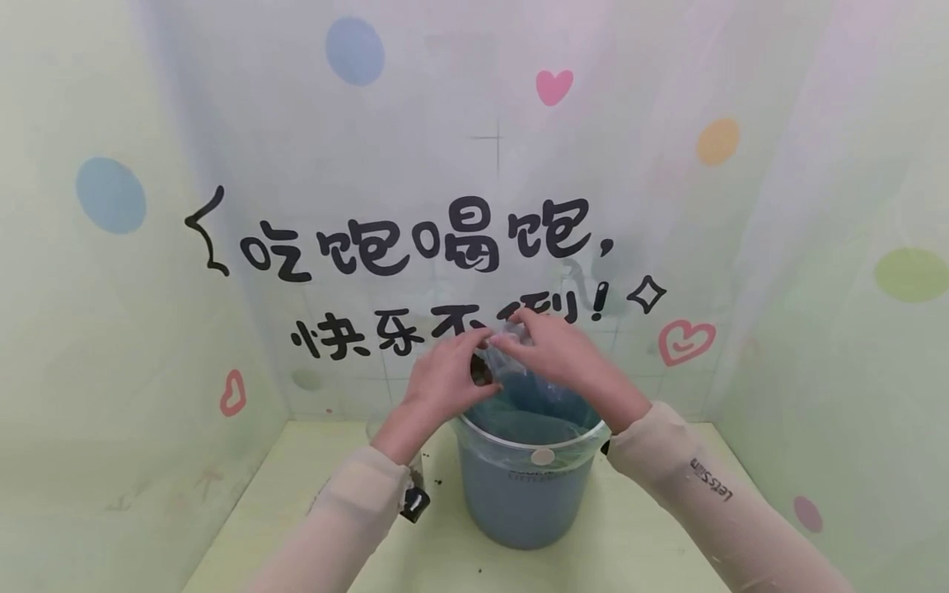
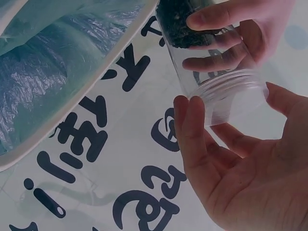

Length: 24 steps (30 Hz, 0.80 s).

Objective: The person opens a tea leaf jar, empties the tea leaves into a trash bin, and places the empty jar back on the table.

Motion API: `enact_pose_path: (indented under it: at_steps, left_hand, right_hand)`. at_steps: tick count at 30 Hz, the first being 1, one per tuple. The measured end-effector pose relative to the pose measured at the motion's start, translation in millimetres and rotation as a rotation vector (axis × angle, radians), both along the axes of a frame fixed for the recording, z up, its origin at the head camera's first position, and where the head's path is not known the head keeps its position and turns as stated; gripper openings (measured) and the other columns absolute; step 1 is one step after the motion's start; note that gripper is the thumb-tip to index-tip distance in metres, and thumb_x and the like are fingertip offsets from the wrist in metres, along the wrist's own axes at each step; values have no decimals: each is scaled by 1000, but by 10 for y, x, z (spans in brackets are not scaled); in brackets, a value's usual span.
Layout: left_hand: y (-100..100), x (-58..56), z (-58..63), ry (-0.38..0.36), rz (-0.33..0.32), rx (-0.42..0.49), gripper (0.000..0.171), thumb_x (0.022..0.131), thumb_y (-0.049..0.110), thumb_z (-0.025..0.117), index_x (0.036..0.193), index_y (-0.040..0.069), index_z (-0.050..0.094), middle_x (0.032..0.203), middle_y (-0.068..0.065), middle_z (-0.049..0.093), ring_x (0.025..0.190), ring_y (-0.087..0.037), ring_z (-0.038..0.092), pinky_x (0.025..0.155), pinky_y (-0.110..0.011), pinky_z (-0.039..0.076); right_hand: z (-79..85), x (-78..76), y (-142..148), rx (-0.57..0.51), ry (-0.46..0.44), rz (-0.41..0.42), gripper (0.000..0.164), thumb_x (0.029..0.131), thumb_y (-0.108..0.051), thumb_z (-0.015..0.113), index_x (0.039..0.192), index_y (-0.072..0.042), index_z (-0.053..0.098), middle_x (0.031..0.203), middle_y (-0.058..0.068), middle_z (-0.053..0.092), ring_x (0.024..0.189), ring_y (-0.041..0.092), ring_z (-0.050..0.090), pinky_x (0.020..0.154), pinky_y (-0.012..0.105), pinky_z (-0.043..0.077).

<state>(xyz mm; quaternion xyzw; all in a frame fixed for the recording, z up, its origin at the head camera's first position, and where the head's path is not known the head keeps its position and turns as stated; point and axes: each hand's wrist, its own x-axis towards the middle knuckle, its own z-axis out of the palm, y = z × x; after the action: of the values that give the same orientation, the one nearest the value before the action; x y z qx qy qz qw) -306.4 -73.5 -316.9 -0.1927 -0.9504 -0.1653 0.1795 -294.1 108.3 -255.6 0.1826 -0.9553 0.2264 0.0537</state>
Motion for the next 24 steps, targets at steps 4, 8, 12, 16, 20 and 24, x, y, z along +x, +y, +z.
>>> enact_pose_path:
  at_steps: [4,8,12,16,20,24]
  left_hand:
    - [-1,-7,-21,-2,9,-13,78,77,43,83,145,25,49,138,-1,62,116,-27,64,80,-46,59]
    - [-7,-16,-38,-2,9,-23,79,77,43,83,145,25,48,136,1,63,114,-25,65,77,-43,59]
    - [-8,-16,-43,0,2,-21,78,77,43,83,145,24,48,134,2,64,112,-25,66,74,-42,59]
    - [-7,-19,-42,2,3,-25,78,77,43,83,145,24,48,139,1,61,115,-26,65,76,-44,59]
    - [-3,-20,-39,3,1,-23,79,77,43,83,146,25,47,143,0,58,118,-28,63,79,-46,59]
    - [-8,-18,-48,11,-10,12,80,76,40,84,145,23,47,138,0,61,117,-26,63,78,-47,59]
  right_hand:
    - [2,2,4,-16,-5,7,51,96,-48,59,131,-12,58,126,13,67,109,28,66,88,45,56]
    - [2,-8,14,-38,-11,27,48,94,-43,62,131,-13,58,128,14,66,113,31,65,90,46,56]
    - [-3,-19,31,-59,-10,68,46,94,-37,65,131,-12,58,129,16,66,115,32,65,89,45,57]
    - [3,-22,52,-77,-4,114,46,92,-32,67,131,-9,58,130,16,65,115,32,66,88,44,58]
    - [7,-23,73,-67,13,148,45,90,-28,69,131,-11,58,129,16,66,116,32,65,91,45,57]
    - [17,-15,84,-70,16,161,45,89,-27,70,130,-13,57,128,16,67,114,32,66,88,44,57]
